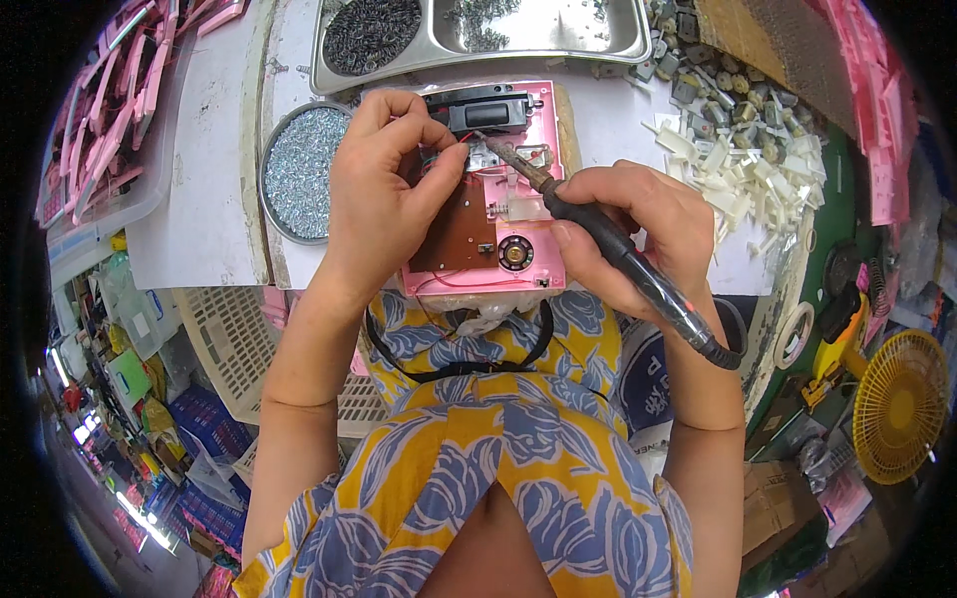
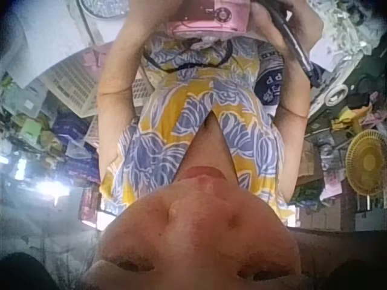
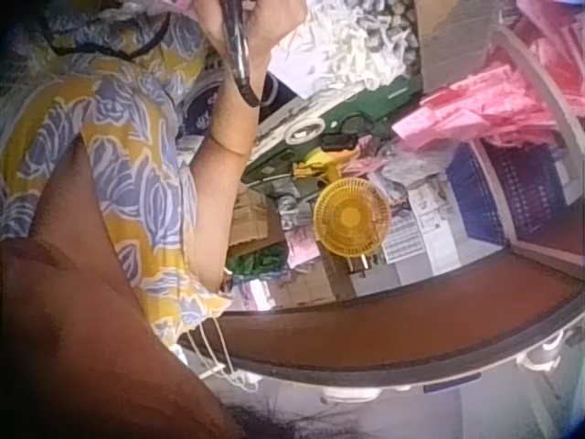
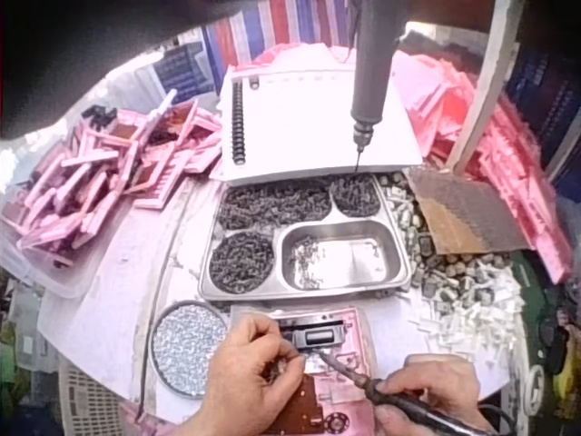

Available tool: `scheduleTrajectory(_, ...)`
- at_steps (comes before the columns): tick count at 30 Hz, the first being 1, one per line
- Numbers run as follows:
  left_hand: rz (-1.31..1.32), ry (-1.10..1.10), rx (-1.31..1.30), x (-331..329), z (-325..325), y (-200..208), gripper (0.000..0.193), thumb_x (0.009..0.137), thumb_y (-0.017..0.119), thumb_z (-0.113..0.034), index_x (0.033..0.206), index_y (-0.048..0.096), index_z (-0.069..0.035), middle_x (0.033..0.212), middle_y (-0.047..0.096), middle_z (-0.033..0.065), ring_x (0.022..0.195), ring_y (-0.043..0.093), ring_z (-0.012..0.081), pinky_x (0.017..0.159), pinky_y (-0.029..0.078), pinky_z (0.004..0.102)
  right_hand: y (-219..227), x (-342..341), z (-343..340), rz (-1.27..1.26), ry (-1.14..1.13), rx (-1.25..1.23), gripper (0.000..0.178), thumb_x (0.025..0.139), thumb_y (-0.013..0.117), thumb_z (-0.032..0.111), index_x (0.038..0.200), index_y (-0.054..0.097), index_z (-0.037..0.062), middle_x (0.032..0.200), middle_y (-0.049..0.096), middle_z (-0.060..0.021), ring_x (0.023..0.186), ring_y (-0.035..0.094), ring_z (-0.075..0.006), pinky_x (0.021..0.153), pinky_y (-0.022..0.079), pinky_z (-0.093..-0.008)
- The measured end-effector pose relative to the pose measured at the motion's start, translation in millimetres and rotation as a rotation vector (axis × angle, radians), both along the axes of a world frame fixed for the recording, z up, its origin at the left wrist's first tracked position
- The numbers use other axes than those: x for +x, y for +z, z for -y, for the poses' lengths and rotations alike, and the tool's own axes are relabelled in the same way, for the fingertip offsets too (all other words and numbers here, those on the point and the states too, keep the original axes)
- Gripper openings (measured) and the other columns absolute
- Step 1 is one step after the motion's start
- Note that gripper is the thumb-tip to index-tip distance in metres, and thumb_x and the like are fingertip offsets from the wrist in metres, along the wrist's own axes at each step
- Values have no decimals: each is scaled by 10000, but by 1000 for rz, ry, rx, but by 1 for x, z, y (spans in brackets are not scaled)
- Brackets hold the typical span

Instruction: Assembling and soldering electronic components inside a pink toy housing.

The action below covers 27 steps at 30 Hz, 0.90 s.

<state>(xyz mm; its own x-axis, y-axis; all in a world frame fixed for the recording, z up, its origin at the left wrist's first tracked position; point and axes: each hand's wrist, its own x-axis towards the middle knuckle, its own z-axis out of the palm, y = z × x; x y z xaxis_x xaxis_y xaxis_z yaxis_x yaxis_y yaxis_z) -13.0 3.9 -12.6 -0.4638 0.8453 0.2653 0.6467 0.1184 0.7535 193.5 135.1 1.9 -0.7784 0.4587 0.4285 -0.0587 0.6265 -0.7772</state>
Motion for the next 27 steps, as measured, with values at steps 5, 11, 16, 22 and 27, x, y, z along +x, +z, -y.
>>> scheduleTrajectory(5,-9,-10,40,0,0,-3,110,797,766,-39,838,681,17,923,543,67,706,538,150,603,436,270,1,-3,0,12,6,30,268,759,792,58,1005,689,31,737,665,-62,536,571,-139,490,423,-254)
scheduleTrajectory(11,17,11,32,1,0,-3,108,795,760,-54,825,678,9,927,560,78,705,558,179,610,457,297,4,-9,-10,-35,113,300,316,692,799,10,991,702,43,682,618,-52,533,551,-201,491,424,-302)
scheduleTrajectory(16,21,38,45,2,0,-5,115,779,759,-85,790,674,-9,921,583,98,713,602,241,623,497,350,7,-4,-12,-32,140,266,301,684,796,20,970,706,41,669,616,-53,534,544,-206,492,421,-312)
scheduleTrajectory(22,-37,49,84,4,-2,-7,113,764,769,-74,777,673,-16,915,580,94,720,601,233,613,498,338,12,-3,-13,37,104,202,257,705,777,36,952,706,34,689,645,-68,544,565,-207,494,428,-311)
scheduleTrajectory(27,-24,54,91,5,-2,-8,111,777,779,-54,808,686,-2,940,579,63,699,554,152,596,455,279,13,-7,-13,80,122,184,246,707,765,18,946,704,33,716,666,-73,557,582,-206,500,441,-312)
